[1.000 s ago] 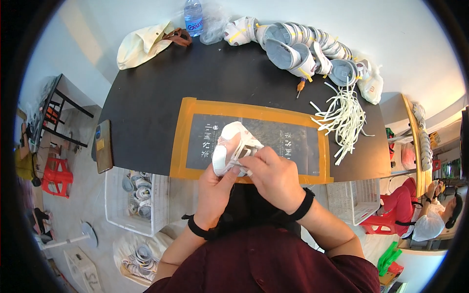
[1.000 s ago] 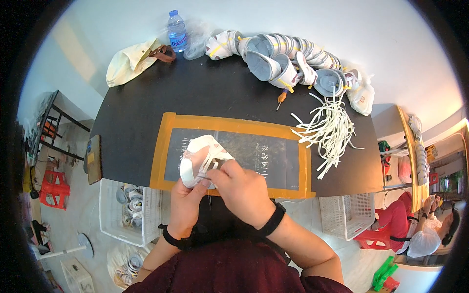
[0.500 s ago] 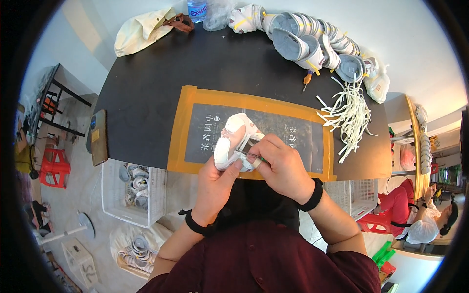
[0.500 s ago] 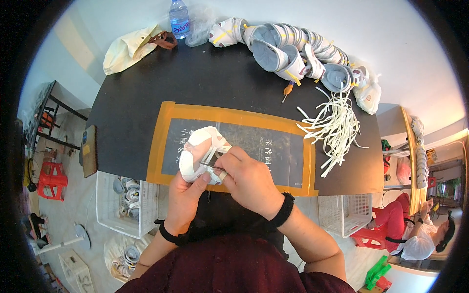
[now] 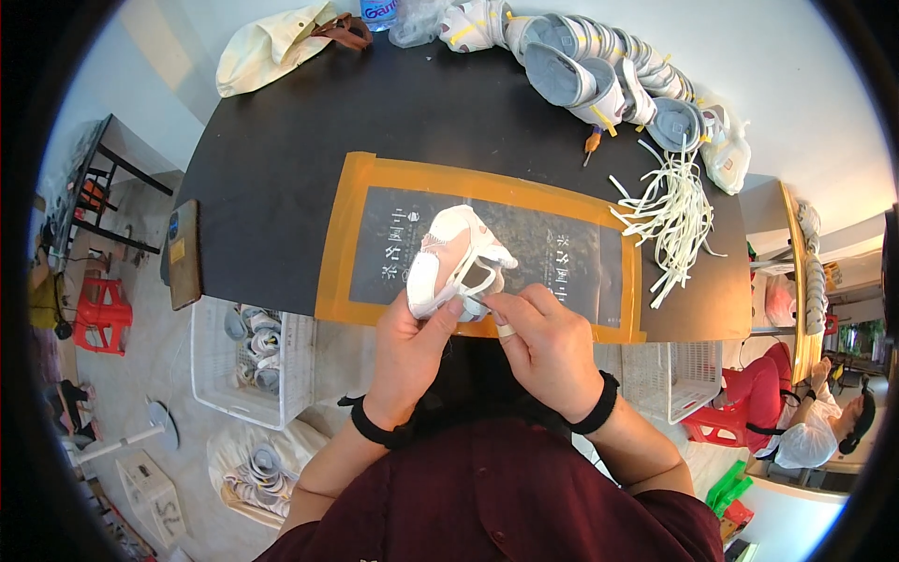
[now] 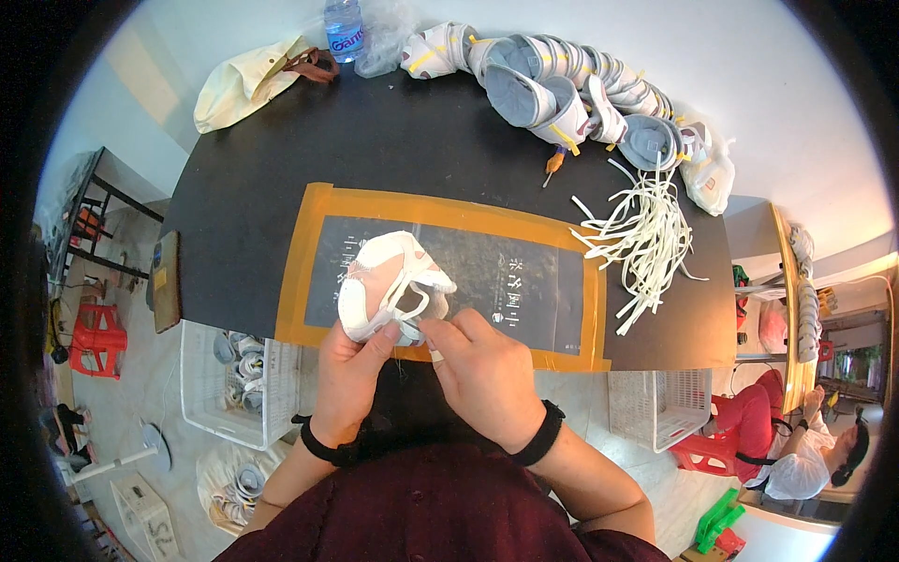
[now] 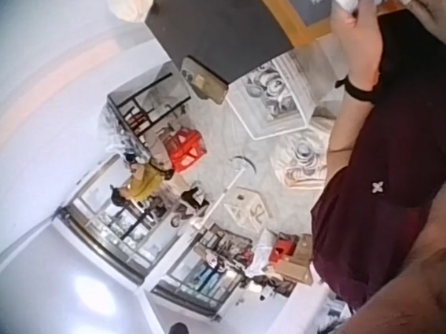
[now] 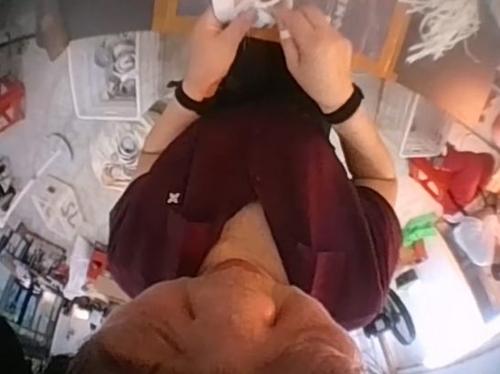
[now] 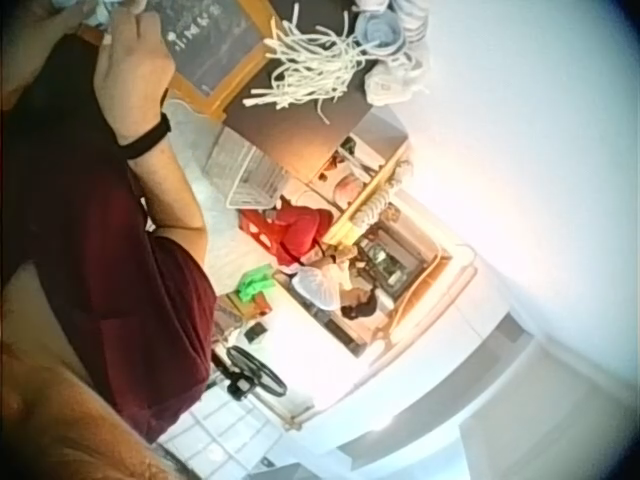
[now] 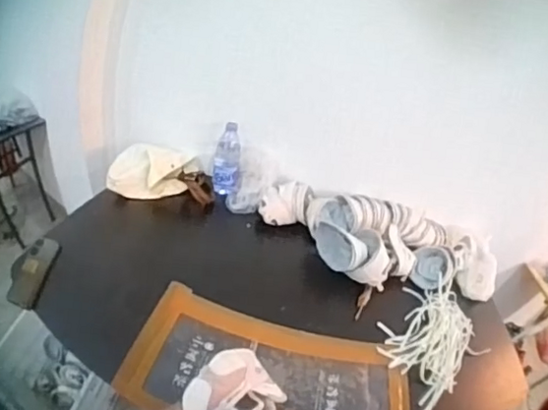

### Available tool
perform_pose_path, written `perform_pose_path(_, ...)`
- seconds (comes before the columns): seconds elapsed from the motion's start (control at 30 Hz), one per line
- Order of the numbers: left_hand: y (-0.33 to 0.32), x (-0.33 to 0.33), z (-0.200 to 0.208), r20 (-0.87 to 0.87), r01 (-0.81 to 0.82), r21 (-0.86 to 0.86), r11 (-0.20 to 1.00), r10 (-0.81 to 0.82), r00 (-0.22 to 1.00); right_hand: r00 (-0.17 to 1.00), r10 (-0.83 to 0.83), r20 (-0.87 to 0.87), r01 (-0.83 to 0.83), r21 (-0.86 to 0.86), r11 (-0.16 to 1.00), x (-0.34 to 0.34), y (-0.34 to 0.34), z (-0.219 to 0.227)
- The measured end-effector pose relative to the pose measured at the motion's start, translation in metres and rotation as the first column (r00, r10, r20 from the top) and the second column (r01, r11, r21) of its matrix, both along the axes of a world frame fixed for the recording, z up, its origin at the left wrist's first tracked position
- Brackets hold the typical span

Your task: Manually adjusting and checking the components of a shoe upper during manufacturing.

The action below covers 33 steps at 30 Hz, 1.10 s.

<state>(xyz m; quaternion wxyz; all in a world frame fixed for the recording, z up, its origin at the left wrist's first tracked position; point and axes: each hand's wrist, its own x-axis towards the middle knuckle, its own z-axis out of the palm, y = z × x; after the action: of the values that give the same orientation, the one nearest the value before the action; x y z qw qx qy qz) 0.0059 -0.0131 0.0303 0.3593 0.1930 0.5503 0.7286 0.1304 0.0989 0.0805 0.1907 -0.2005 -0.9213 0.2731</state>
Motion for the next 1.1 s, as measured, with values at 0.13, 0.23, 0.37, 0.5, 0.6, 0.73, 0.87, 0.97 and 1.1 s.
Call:
perform_pose_path(0.13, 0.0003, -0.0008, -0.0019, -0.034, -0.011, -0.002, 1.0, 0.011, 0.999, 1.0, -0.008, 0.017, 0.008, 0.02, 1.0, 0.001, -0.001, -0.0001)
perform_pose_path(0.23, -0.0021, -0.0019, -0.0035, -0.007, 0.009, -0.02, 1.0, -0.009, 1.0, 1.0, -0.008, 0.024, 0.008, 0.029, 1.0, 0.0009, -0.0015, -0.0011)
perform_pose_path(0.37, -0.0016, -0.0023, -0.0043, -0.016, 0.016, -0.011, 1.0, -0.016, 1.0, 0.999, -0.018, 0.033, 0.017, 0.035, 0.999, -0.0005, -0.0024, -0.0042)
perform_pose_path(0.5, -0.0008, -0.0011, -0.0012, -0.007, 0.013, 0.011, 1.0, -0.013, 1.0, 1.0, 0.003, 0.013, -0.004, 0.051, 0.999, -0.0035, -0.0029, -0.0068)
perform_pose_path(0.6, -0.0016, -0.0019, -0.0016, 0.009, 0.014, 0.011, 1.0, -0.014, 1.0, 1.0, 0.005, -0.02, -0.004, 0.088, 0.996, -0.0031, -0.0023, -0.0063)
perform_pose_path(0.73, -0.0021, -0.0041, -0.0006, 0.011, 0.027, -0.02, 0.999, -0.027, 1.0, 1.0, -0.013, 0.017, 0.01, 0.179, 0.984, -0.0012, -0.0037, -0.0029)
perform_pose_path(0.87, -0.0038, -0.0071, 0.0016, 0.004, 0.05, -0.034, 0.998, -0.049, 0.999, 1.0, -0.018, 0.001, 0.018, 0.223, 0.975, -0.0032, -0.0029, -0.0062)
perform_pose_path(0.97, -0.0044, -0.0091, 0.0031, 0.021, 0.068, -0.039, 0.997, -0.067, 0.998, 0.999, -0.035, 0.0, 0.035, 0.193, 0.981, -0.0031, -0.0044, -0.0072)
perform_pose_path(1.1, -0.0044, -0.0093, 0.0031, 0.064, 0.081, -0.015, 0.997, -0.08, 0.995, 0.999, -0.039, -0.006, 0.039, 0.132, 0.99, -0.0035, -0.0055, -0.0076)
